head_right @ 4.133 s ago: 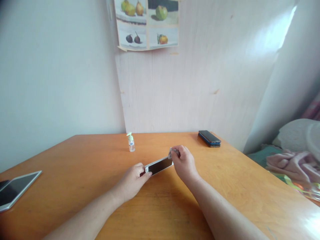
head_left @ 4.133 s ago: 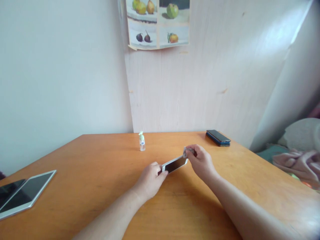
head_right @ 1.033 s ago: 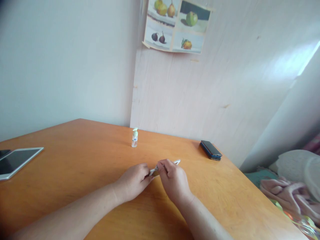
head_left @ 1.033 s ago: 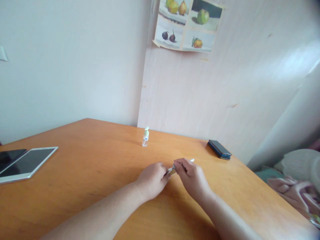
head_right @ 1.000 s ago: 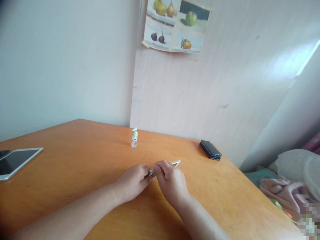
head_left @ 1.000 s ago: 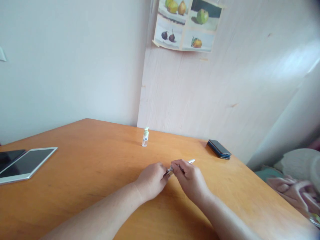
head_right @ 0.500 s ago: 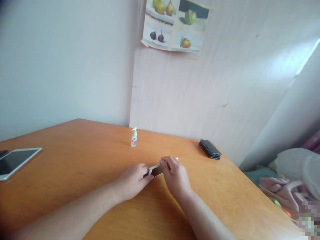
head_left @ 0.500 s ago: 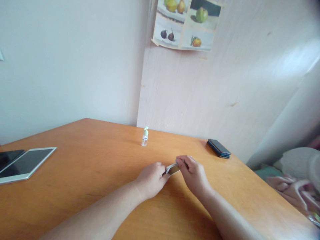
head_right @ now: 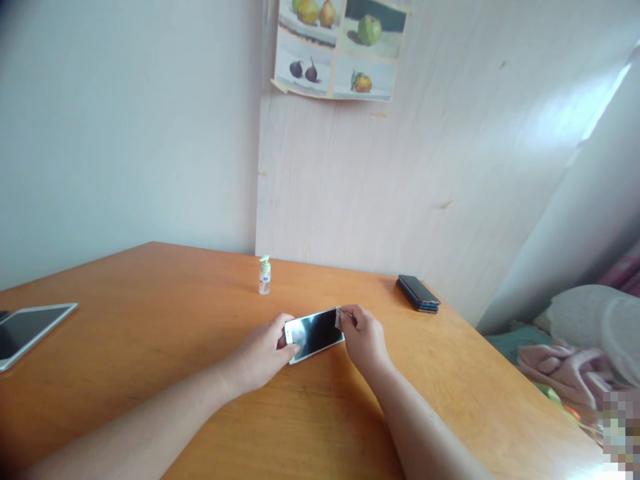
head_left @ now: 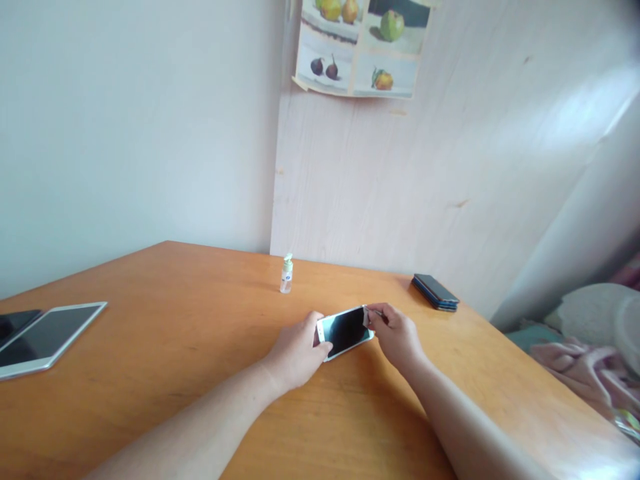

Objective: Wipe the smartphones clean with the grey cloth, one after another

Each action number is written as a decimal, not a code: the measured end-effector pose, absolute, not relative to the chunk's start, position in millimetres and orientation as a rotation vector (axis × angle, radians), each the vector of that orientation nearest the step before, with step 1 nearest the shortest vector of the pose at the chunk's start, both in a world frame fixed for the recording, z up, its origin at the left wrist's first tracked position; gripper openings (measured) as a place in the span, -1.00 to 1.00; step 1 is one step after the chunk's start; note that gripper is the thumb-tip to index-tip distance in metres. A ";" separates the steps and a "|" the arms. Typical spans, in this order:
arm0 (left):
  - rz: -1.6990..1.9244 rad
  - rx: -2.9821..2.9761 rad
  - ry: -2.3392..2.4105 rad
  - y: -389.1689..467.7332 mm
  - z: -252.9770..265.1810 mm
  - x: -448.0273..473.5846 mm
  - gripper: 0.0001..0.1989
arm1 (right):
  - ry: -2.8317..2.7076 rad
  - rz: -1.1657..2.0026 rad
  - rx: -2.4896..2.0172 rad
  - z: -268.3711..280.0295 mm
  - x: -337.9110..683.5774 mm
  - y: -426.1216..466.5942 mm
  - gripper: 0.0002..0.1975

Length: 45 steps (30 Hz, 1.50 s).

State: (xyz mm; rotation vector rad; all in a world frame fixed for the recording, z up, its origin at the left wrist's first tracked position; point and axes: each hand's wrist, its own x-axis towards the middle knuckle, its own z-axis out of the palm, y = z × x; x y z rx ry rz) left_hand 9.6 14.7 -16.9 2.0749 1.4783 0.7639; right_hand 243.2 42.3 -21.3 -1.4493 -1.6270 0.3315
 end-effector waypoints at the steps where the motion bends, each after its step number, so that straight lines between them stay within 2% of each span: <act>1: 0.770 2.063 1.492 15.4 -17.4 9.1 -0.64 | -1.658 0.332 -1.437 -21.9 240.2 41.1 -0.74; 10: 0.712 2.224 1.613 20.6 -18.1 5.5 -0.79 | -1.854 0.277 -1.434 -27.7 231.8 41.1 -0.77; 23: 0.631 2.365 1.706 17.9 -17.9 5.9 -0.69 | -1.840 0.288 -1.534 -34.4 235.3 46.5 -0.86; 27: 0.637 2.353 1.677 16.8 -17.5 3.1 -0.55 | -1.879 0.276 -1.532 -32.9 237.8 47.1 -0.83; 32: 0.614 2.342 1.604 13.8 -13.6 0.0 -0.14 | -1.882 0.161 -1.587 -29.3 240.9 47.7 -0.82; 37: 0.648 2.341 1.557 13.0 -13.1 2.1 -0.26 | -1.965 0.140 -1.558 -25.2 240.6 45.6 -0.80; 43: 0.706 2.293 1.544 15.6 -19.3 3.7 -0.12 | -2.282 0.116 -1.387 -14.9 218.5 19.5 -0.67; 45: 0.718 2.297 1.529 16.1 -20.4 3.1 -0.13 | -2.390 0.152 -1.279 -8.9 204.4 3.9 -0.63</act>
